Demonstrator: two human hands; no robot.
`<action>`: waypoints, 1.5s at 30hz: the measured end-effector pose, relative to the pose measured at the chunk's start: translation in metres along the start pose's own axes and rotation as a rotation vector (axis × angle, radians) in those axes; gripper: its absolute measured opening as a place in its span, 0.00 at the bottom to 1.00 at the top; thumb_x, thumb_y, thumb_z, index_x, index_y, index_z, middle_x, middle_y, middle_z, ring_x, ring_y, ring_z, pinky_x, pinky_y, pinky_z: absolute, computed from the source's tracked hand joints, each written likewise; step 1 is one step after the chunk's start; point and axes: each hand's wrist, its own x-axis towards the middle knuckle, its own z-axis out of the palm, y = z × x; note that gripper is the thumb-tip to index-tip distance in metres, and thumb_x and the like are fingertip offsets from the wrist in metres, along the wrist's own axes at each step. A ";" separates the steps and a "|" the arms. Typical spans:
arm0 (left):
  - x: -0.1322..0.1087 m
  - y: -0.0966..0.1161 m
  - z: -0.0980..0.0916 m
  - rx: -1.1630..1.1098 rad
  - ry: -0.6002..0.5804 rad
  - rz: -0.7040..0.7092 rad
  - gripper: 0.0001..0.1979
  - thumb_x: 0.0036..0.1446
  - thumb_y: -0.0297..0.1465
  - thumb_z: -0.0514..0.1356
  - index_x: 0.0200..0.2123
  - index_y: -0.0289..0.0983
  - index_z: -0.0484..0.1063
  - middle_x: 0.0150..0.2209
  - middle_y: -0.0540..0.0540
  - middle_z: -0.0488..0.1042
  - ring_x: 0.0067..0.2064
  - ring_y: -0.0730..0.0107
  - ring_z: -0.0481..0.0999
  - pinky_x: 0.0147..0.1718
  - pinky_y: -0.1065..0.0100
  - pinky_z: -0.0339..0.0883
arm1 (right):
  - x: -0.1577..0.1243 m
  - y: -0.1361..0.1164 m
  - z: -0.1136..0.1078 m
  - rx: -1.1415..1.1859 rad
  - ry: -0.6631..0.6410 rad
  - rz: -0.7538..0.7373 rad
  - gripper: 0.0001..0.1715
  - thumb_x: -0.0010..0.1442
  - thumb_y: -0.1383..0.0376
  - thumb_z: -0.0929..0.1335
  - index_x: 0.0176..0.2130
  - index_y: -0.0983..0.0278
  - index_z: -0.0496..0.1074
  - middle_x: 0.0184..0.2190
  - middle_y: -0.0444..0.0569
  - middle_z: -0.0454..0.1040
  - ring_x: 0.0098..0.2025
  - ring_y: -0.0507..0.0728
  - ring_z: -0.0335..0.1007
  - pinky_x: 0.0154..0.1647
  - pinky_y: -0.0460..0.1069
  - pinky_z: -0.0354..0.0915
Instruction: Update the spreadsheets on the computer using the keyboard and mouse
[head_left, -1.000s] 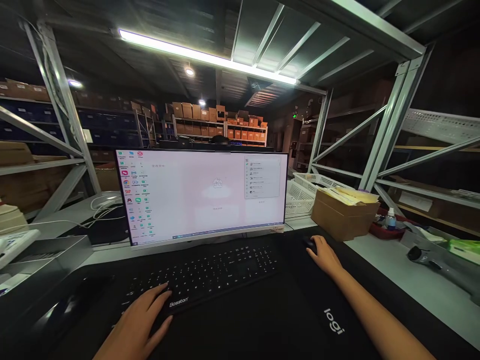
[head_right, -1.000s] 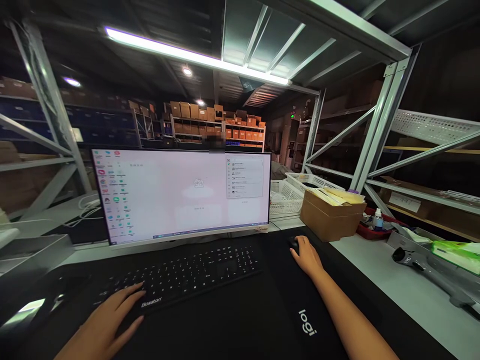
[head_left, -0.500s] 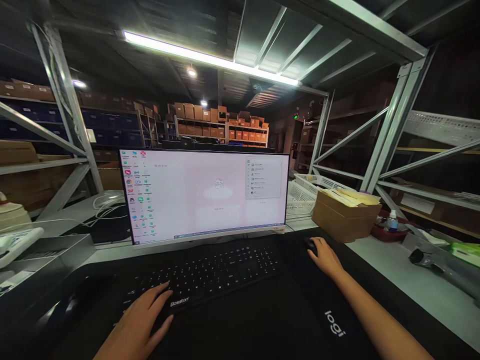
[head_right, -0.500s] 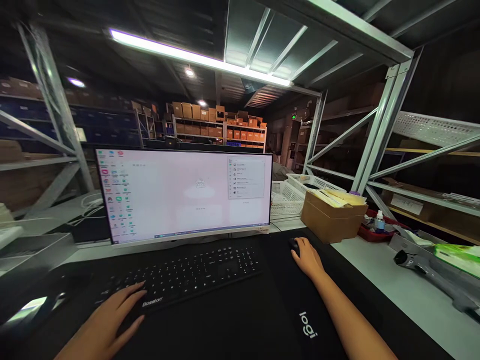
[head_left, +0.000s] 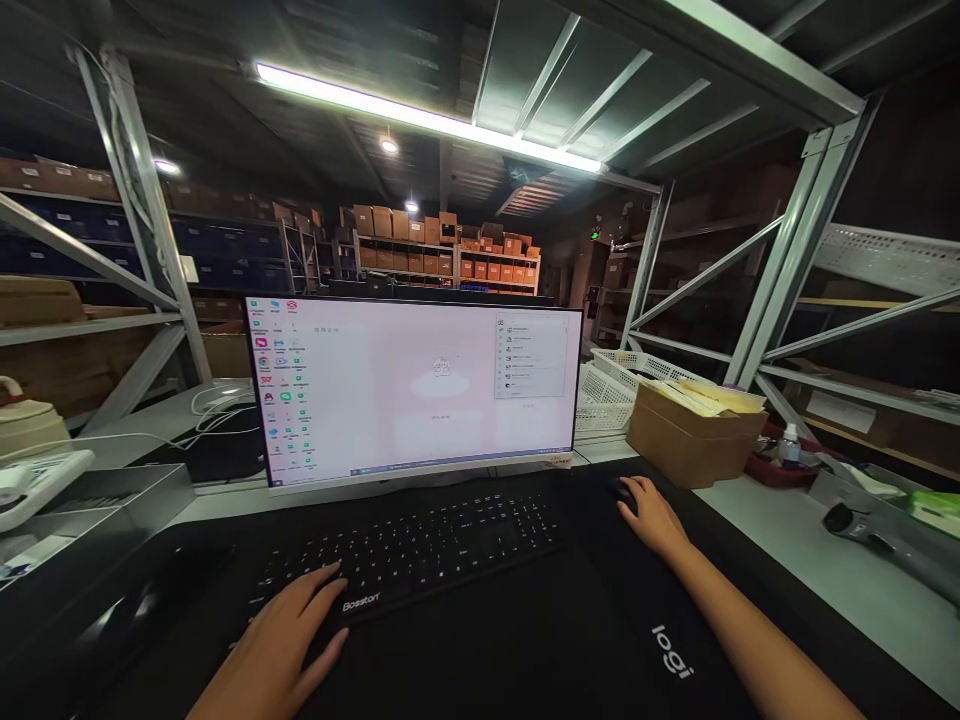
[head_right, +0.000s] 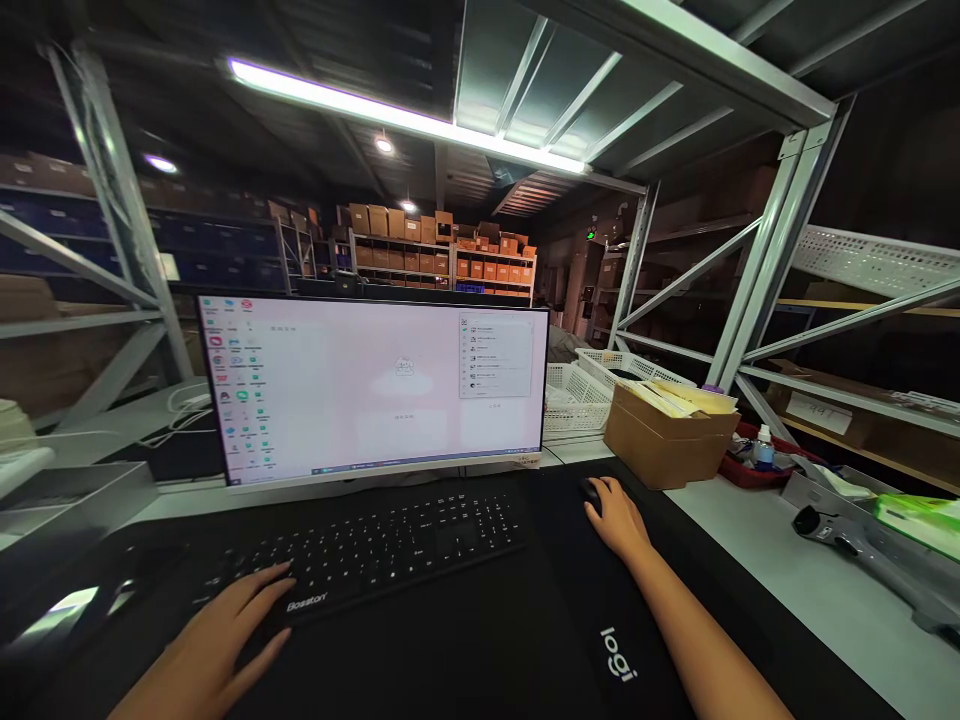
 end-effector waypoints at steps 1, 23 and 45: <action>0.000 0.000 0.000 0.004 0.001 0.006 0.24 0.58 0.49 0.56 0.53 0.47 0.75 0.58 0.44 0.74 0.56 0.55 0.76 0.54 0.54 0.74 | 0.000 0.000 0.000 0.003 0.000 -0.002 0.28 0.61 0.57 0.63 0.58 0.58 0.68 0.58 0.55 0.67 0.58 0.61 0.68 0.57 0.56 0.65; 0.000 0.001 -0.002 -0.005 -0.050 -0.022 0.25 0.59 0.50 0.55 0.54 0.47 0.74 0.59 0.44 0.73 0.57 0.55 0.75 0.55 0.53 0.73 | 0.000 0.002 0.002 -0.011 -0.006 -0.020 0.29 0.61 0.56 0.61 0.59 0.62 0.67 0.58 0.57 0.66 0.59 0.62 0.68 0.59 0.56 0.64; 0.000 0.003 -0.001 -0.007 0.003 -0.013 0.25 0.58 0.50 0.55 0.53 0.46 0.75 0.59 0.45 0.74 0.56 0.56 0.76 0.54 0.55 0.74 | 0.000 0.001 0.000 -0.036 -0.011 -0.015 0.25 0.62 0.58 0.62 0.57 0.55 0.70 0.58 0.53 0.66 0.58 0.60 0.69 0.57 0.54 0.66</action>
